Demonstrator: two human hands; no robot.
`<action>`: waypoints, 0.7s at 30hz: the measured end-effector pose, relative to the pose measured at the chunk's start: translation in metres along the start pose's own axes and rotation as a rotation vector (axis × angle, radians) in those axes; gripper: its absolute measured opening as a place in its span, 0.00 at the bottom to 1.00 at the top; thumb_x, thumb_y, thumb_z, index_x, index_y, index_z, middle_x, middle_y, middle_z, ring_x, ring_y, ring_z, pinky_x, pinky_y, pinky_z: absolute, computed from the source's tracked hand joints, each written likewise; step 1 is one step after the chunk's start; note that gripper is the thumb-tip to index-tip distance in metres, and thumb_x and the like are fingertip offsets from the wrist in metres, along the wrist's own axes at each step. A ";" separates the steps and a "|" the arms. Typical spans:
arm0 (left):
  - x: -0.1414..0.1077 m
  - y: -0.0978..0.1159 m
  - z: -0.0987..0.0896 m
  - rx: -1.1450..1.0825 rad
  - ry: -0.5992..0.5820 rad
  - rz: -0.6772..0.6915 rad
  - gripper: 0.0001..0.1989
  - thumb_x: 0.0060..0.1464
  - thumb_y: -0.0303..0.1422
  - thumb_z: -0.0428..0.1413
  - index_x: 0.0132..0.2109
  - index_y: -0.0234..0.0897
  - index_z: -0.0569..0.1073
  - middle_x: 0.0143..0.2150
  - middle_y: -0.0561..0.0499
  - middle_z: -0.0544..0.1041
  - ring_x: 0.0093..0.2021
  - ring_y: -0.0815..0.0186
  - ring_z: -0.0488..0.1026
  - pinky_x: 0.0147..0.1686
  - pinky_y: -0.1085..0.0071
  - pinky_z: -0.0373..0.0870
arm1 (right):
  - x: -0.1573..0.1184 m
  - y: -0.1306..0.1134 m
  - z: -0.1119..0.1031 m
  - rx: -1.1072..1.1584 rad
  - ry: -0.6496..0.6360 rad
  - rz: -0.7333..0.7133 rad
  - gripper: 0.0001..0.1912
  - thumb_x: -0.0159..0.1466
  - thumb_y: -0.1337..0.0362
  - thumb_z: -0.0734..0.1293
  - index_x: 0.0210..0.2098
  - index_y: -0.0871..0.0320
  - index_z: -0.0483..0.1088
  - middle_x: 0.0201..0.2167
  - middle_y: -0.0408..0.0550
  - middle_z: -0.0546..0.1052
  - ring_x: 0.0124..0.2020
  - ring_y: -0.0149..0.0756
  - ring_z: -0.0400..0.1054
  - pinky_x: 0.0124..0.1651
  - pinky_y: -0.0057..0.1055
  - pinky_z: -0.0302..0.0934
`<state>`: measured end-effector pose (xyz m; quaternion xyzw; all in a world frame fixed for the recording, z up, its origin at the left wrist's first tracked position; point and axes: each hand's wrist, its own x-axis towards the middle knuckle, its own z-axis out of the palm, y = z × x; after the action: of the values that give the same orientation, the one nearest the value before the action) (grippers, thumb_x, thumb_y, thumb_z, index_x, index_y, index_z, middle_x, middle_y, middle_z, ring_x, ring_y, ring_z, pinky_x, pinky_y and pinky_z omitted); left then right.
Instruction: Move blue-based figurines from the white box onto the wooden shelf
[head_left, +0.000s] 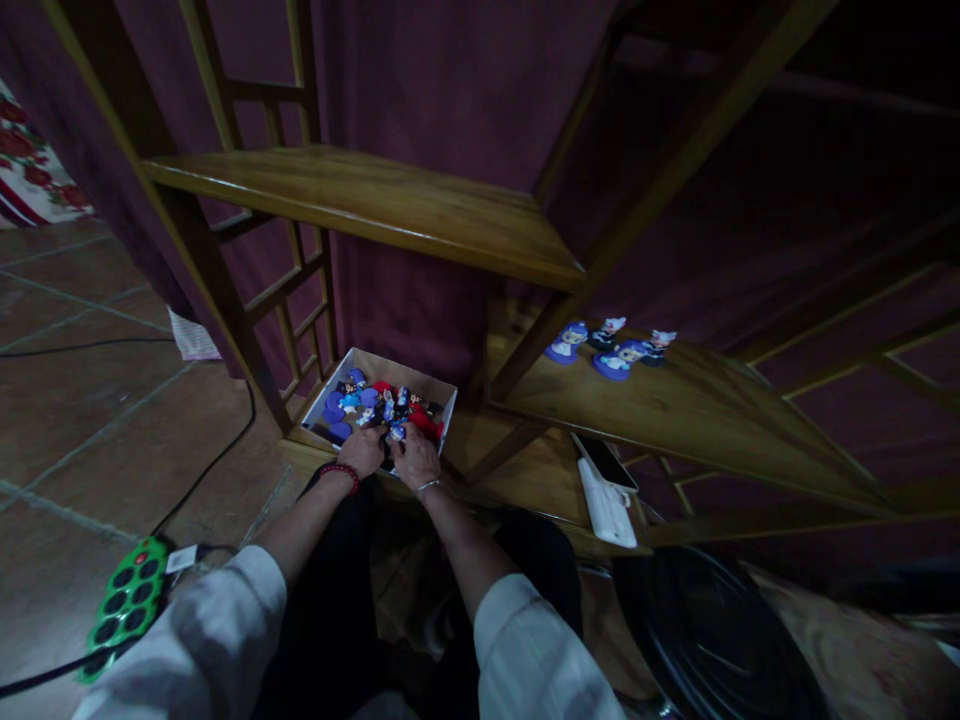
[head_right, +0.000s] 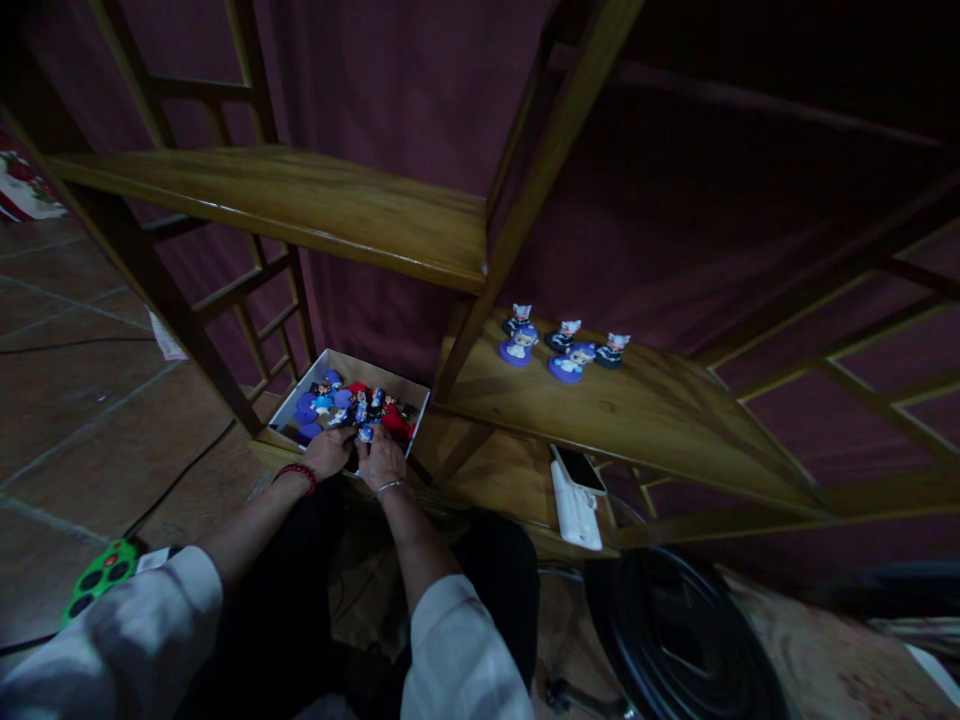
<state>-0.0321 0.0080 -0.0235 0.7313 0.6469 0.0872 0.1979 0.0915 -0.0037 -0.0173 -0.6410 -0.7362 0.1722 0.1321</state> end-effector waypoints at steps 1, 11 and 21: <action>0.000 -0.001 -0.001 0.008 -0.005 -0.018 0.20 0.50 0.27 0.45 0.50 0.40 0.68 0.45 0.44 0.71 0.42 0.64 0.70 0.42 0.71 0.64 | 0.000 0.000 0.000 -0.001 0.003 0.004 0.15 0.62 0.60 0.55 0.46 0.59 0.57 0.42 0.50 0.70 0.41 0.35 0.66 0.39 0.28 0.54; -0.006 -0.010 -0.012 0.034 0.087 -0.140 0.15 0.51 0.30 0.45 0.43 0.38 0.73 0.44 0.43 0.72 0.42 0.61 0.70 0.41 0.70 0.64 | -0.001 -0.003 -0.005 -0.022 -0.026 0.030 0.15 0.62 0.58 0.54 0.46 0.58 0.58 0.41 0.50 0.70 0.40 0.35 0.66 0.38 0.27 0.54; -0.008 -0.029 -0.027 0.133 0.175 -0.226 0.17 0.52 0.34 0.44 0.44 0.39 0.72 0.40 0.42 0.71 0.44 0.59 0.67 0.46 0.65 0.60 | -0.002 -0.001 -0.002 -0.042 -0.004 0.021 0.16 0.62 0.57 0.54 0.46 0.57 0.58 0.41 0.49 0.71 0.37 0.35 0.67 0.36 0.28 0.54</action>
<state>-0.0696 0.0071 -0.0098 0.6548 0.7443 0.0849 0.1006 0.0916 -0.0061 -0.0150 -0.6508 -0.7333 0.1595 0.1152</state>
